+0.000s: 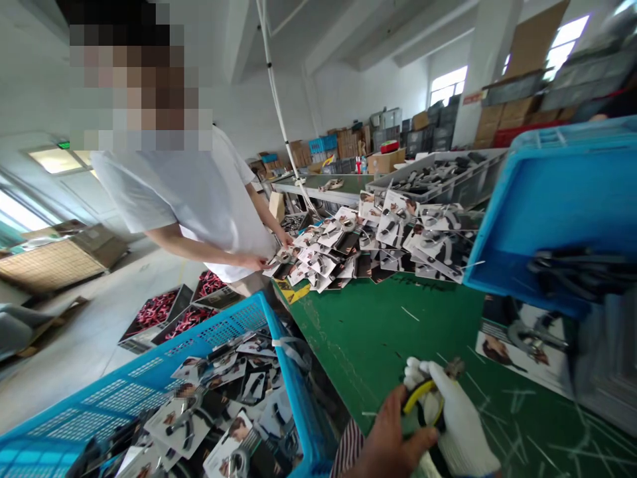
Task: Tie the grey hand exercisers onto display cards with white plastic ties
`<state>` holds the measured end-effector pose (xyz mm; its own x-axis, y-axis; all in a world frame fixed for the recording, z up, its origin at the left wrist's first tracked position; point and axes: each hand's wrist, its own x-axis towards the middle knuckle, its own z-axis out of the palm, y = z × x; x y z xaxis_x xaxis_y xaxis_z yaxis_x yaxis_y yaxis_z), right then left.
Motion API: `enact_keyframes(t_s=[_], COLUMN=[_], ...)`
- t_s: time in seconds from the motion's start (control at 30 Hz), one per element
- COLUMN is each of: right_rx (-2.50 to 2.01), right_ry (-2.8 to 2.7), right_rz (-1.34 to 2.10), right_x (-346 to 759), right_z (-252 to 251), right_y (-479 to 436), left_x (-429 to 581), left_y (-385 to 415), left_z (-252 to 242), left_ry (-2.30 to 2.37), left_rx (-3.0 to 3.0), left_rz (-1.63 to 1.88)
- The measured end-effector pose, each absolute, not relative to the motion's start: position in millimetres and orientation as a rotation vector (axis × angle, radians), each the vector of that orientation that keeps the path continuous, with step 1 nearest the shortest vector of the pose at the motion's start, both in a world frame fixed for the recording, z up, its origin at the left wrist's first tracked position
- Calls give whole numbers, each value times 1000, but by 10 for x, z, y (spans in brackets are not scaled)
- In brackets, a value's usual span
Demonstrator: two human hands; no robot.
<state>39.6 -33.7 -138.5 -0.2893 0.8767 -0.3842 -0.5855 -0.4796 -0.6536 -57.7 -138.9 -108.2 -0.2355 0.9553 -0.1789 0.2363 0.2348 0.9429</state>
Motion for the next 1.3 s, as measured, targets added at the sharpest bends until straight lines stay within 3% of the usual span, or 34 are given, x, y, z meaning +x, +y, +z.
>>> enact_keyframes(t_s=[0.27,0.57,1.3], right_rx=[-796,-885,-1025], right_ry=[-997,-1301,-1631], right_rz=[1904,1782,1713], right_x=[130,107,364], right_z=[-1208,-772,-861], right_y=[-168,-355,-724], left_x=[-695,-755,-626], left_y=[-1281,-1282,-1433], left_z=[-697,-1034,-985], left_ry=[1569,1399,1408], left_rx=[1173,765,869], left_rz=[1176,1536,1434])
